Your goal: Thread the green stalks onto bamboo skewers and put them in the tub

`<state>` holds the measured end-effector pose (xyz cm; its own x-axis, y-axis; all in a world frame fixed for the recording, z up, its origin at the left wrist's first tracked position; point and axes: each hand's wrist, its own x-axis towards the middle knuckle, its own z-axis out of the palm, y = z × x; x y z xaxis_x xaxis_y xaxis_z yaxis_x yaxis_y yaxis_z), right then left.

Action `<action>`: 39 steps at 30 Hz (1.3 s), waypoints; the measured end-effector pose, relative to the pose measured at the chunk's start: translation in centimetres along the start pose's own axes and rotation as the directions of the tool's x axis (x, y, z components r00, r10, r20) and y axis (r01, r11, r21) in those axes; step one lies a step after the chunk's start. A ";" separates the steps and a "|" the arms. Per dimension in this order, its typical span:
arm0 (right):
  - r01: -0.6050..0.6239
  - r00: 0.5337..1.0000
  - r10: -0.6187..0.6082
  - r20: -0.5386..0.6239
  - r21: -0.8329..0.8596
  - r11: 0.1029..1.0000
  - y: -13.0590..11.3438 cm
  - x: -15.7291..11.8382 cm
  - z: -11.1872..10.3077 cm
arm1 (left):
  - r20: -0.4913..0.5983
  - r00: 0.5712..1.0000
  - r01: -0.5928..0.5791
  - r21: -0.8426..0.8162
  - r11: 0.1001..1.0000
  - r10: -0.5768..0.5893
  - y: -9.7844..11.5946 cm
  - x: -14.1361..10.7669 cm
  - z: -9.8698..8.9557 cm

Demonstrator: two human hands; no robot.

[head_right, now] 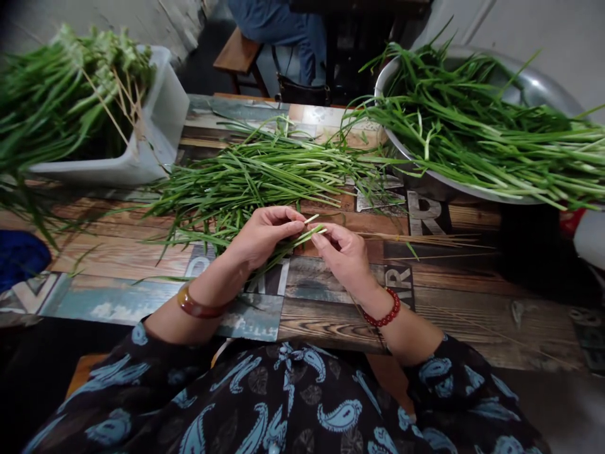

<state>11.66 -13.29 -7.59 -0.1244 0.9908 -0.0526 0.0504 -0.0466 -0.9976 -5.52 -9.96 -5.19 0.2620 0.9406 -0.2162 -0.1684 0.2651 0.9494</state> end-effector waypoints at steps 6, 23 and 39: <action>-0.013 1.000 0.013 -0.011 0.029 0.999 -0.2 0.0 0.2 | 0.000 1.000 0.000 0.030 1.000 0.000 0.3 -0.1 0.0; 0.027 1.000 -0.028 0.012 0.050 0.998 0.0 0.1 0.2 | -0.002 0.998 0.061 -0.072 0.996 -0.061 -0.1 -0.2 0.1; 0.021 1.000 -0.022 0.014 0.022 1.000 0.2 -0.1 0.1 | 0.005 0.999 0.051 -0.027 0.998 -0.050 -0.4 -0.2 0.0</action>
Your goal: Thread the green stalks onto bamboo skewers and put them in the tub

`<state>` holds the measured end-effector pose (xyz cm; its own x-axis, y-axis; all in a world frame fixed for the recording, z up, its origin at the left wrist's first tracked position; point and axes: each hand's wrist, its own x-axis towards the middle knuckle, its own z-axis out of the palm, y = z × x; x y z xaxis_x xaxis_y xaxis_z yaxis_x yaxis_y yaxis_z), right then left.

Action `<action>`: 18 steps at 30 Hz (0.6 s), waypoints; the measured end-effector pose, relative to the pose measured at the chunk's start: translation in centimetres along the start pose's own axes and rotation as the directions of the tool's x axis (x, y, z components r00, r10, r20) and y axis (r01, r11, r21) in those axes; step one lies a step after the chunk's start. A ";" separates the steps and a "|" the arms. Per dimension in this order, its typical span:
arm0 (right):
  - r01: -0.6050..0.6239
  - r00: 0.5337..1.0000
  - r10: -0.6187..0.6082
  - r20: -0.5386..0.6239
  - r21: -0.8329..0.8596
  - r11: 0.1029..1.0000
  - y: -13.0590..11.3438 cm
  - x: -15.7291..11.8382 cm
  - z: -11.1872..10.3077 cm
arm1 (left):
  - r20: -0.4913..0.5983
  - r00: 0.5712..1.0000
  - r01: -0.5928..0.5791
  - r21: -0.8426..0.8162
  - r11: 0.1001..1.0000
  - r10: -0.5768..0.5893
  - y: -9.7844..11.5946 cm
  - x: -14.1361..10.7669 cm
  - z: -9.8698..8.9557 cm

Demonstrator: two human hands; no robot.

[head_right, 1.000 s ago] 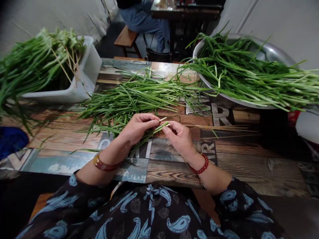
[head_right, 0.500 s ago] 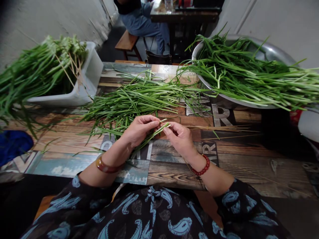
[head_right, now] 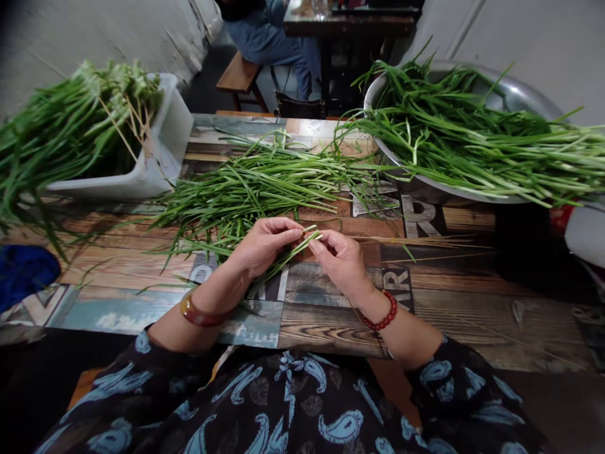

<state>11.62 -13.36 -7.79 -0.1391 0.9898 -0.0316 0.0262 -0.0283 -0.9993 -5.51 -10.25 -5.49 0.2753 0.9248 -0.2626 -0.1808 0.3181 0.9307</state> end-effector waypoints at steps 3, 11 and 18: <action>-0.031 0.999 0.031 -0.006 0.032 0.999 0.0 0.0 0.1 | 0.002 1.000 -0.014 0.018 1.000 0.014 -0.1 0.0 0.1; -0.088 0.995 0.092 -0.024 0.138 0.986 -0.4 0.2 0.6 | -0.004 0.997 -0.079 0.068 0.995 0.079 0.0 0.0 0.1; -0.082 0.996 0.086 -0.030 0.129 0.988 -0.1 0.2 0.7 | 0.000 0.993 -0.113 0.096 0.989 0.114 0.3 0.0 0.1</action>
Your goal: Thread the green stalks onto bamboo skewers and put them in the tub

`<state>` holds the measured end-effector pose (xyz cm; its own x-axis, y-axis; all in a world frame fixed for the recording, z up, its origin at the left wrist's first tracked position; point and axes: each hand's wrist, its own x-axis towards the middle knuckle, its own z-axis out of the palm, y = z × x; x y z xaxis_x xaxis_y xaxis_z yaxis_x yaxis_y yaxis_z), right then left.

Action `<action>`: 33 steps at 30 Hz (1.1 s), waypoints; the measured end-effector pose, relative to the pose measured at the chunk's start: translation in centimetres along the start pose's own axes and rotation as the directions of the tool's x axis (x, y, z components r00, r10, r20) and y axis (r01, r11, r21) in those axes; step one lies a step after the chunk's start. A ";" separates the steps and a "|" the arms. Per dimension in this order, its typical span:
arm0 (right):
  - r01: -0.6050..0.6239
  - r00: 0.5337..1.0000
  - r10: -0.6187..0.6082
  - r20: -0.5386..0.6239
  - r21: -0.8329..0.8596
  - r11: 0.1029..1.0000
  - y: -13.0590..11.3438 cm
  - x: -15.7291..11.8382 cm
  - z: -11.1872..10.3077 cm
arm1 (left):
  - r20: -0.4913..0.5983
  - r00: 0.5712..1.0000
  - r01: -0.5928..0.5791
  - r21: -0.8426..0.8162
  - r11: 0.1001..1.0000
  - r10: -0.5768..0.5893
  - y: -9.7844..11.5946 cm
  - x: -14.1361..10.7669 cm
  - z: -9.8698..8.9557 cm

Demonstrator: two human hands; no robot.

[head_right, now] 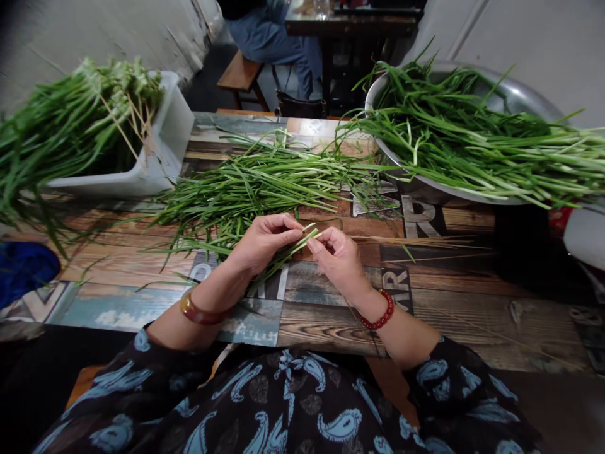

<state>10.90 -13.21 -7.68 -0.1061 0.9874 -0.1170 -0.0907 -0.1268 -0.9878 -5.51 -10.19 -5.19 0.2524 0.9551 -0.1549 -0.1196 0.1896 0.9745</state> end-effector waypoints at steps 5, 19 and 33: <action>0.023 1.000 -0.023 0.008 -0.006 1.000 0.4 0.1 -0.1 | 0.058 0.998 0.002 0.050 0.999 -0.005 0.2 -0.1 -0.2; 0.023 0.998 -0.020 0.064 -0.044 0.999 -0.1 0.1 -0.6 | 0.180 0.984 -0.008 0.147 0.989 -0.018 0.6 -0.3 -0.4; 0.152 0.988 -0.144 0.053 -0.237 0.959 0.7 -0.3 -0.5 | 0.044 0.999 -0.003 0.084 0.996 -0.001 0.3 -0.4 -0.2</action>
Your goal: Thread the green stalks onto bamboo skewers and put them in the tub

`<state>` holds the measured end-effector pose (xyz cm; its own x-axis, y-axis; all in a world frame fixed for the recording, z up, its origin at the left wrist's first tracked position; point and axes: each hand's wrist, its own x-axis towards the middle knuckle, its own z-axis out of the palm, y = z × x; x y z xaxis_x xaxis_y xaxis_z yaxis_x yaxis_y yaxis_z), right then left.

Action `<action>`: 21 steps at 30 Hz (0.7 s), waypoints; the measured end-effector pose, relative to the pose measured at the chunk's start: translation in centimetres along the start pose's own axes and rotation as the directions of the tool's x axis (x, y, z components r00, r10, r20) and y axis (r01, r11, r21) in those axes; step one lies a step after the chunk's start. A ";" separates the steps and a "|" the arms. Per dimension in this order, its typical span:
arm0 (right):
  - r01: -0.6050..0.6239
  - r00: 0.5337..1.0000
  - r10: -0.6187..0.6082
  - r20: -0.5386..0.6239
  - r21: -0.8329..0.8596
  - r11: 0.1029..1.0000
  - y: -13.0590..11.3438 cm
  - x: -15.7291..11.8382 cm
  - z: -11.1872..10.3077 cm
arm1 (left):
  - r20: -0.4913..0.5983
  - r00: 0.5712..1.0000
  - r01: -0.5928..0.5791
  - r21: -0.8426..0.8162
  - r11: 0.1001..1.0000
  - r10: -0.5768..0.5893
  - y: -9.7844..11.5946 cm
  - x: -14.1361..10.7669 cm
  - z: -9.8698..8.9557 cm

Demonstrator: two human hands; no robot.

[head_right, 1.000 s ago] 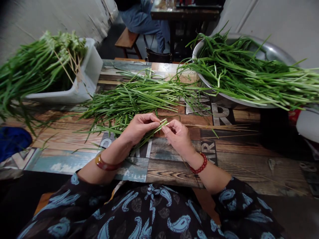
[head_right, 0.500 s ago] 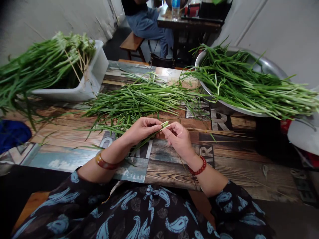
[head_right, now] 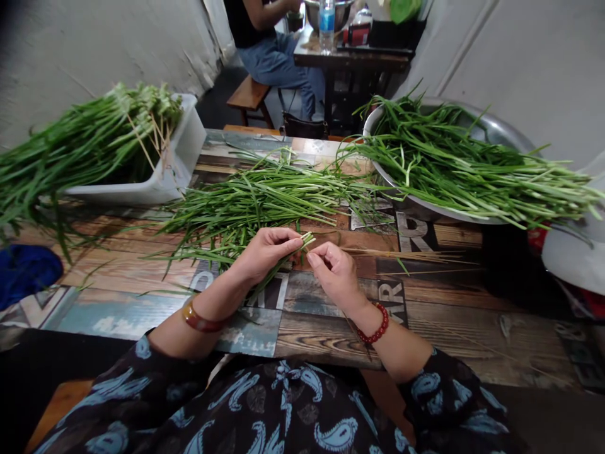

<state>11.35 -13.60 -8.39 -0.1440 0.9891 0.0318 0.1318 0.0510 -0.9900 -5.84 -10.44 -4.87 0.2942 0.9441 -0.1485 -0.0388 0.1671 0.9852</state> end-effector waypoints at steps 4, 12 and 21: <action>0.048 0.999 -0.048 -0.024 0.003 0.999 0.0 0.2 0.2 | 0.021 1.000 0.002 0.032 0.999 -0.003 0.0 0.0 0.3; -0.042 0.999 0.046 -0.016 0.164 0.986 -0.3 0.9 0.6 | 0.063 0.997 0.032 0.020 0.999 -0.034 0.0 -0.1 0.5; -0.019 0.998 0.029 -0.047 0.194 0.981 -1.2 1.3 0.3 | 0.073 0.997 -0.019 0.134 0.991 0.010 0.6 -0.3 0.3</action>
<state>10.73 -12.44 -7.20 -0.0941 0.9955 0.0097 -0.0581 0.0043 -0.9983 -5.67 -10.70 -4.18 0.3623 0.9226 -0.1324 0.0841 0.1091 0.9905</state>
